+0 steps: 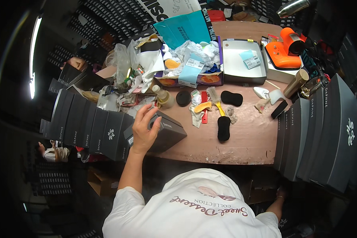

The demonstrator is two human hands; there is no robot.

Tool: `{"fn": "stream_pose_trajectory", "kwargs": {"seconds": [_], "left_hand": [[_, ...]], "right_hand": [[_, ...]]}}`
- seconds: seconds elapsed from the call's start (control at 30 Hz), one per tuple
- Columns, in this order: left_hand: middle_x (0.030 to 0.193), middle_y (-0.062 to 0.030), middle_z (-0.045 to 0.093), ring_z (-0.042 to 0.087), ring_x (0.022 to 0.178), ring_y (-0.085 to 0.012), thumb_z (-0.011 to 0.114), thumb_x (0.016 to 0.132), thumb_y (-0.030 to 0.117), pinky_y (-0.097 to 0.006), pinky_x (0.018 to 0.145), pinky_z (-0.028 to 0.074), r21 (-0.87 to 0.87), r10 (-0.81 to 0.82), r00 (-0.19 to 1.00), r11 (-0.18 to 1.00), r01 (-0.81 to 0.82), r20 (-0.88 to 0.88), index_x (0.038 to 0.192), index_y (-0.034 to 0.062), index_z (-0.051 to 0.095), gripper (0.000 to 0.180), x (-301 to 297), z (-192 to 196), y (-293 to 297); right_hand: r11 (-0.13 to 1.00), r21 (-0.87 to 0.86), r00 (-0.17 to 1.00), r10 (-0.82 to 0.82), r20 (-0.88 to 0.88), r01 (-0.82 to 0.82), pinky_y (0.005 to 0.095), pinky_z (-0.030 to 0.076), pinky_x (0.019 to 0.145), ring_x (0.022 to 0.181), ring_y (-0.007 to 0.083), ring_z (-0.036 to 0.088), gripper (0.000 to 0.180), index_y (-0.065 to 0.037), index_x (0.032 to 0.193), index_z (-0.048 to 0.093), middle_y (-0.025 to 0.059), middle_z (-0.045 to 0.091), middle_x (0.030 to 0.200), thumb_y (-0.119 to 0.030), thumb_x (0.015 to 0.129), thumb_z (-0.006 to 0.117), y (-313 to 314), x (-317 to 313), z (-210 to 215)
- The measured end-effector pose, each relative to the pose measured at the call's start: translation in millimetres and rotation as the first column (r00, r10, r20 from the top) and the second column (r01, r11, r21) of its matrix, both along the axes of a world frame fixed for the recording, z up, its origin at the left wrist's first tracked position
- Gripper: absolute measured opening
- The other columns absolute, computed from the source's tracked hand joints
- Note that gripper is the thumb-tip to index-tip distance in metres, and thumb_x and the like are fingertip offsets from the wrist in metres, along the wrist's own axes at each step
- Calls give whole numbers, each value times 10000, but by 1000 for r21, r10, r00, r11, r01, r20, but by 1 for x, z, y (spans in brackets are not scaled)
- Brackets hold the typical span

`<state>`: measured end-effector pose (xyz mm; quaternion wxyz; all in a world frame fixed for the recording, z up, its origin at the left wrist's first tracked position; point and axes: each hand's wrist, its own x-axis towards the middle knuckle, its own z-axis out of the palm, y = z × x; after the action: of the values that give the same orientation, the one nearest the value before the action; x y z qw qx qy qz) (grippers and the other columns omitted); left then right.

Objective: The recorder is inspecting shoes, cleaning them, and packing them into shoe boxes at a workstation.

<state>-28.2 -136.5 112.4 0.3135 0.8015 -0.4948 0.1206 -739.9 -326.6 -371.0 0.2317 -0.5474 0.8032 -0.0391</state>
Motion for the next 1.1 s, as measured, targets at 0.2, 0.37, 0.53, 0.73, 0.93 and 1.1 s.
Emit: {"fn": "stream_pose_trajectory", "kwargs": {"seconds": [0.2, 0.37, 0.53, 0.73, 0.93, 1.1], "left_hand": [[1241, -156, 587, 582, 1131, -296, 632, 871, 38, -385, 968, 450, 21, -12, 999, 1000, 11, 49, 1160, -6, 628, 292, 12, -22, 7], [1295, -152, 545, 581, 1146, -255, 577, 947, 48, -348, 947, 494, 58, -5, 998, 998, 8, -57, 1222, -16, 604, 283, 12, -35, 19], [1283, -157, 554, 588, 1132, -256, 581, 943, 46, -350, 950, 486, 32, -20, 996, 999, 23, -81, 1196, -30, 613, 266, 5, -34, 12], [1230, -160, 597, 587, 1113, -304, 651, 873, 51, -385, 960, 451, 59, 2, 997, 998, -6, 79, 1151, 13, 646, 281, 15, -26, 15], [1110, -131, 646, 626, 1016, -252, 620, 909, 50, -340, 882, 490, -164, 234, 965, 963, -214, 116, 1041, -4, 673, 152, 31, -4, 53], [1041, -114, 642, 638, 916, -183, 575, 964, 74, -299, 817, 519, -295, 318, 945, 899, -324, -69, 957, -38, 653, 136, 67, -41, 121]], "right_hand": [[967, 24, 946, 252, -204, -253, 423, 539, 647, 776, 285, 684, 274, -67, 1023, 669, 142, 684, 934, -290, 938, 532, -6, -21, -42], [842, 259, 685, -537, 492, 474, 382, 558, 597, 754, 265, 686, 314, -80, 1143, 595, 107, 651, 961, -308, 929, 572, 11, 4, -6], [812, 310, 704, -584, 405, 495, 348, 545, 483, 579, 234, 651, 289, -63, 1103, 594, 96, 632, 808, -294, 929, 589, 14, 22, 9], [919, 347, 879, -313, 359, 185, 323, 489, 461, 567, 155, 598, 285, -67, 1167, 608, 92, 661, 857, -142, 901, 540, 36, -27, -38], [618, 741, 933, -33, 358, -263, 374, 520, 442, 526, 207, 622, 206, -34, 914, 622, 91, 621, 686, -235, 948, 593, 36, 116, 82], [702, 269, 620, 305, 723, -659, 264, 482, 525, 566, 134, 594, 327, -7, 790, 613, 65, 634, 674, -277, 967, 564, 24, 322, 207]]}}
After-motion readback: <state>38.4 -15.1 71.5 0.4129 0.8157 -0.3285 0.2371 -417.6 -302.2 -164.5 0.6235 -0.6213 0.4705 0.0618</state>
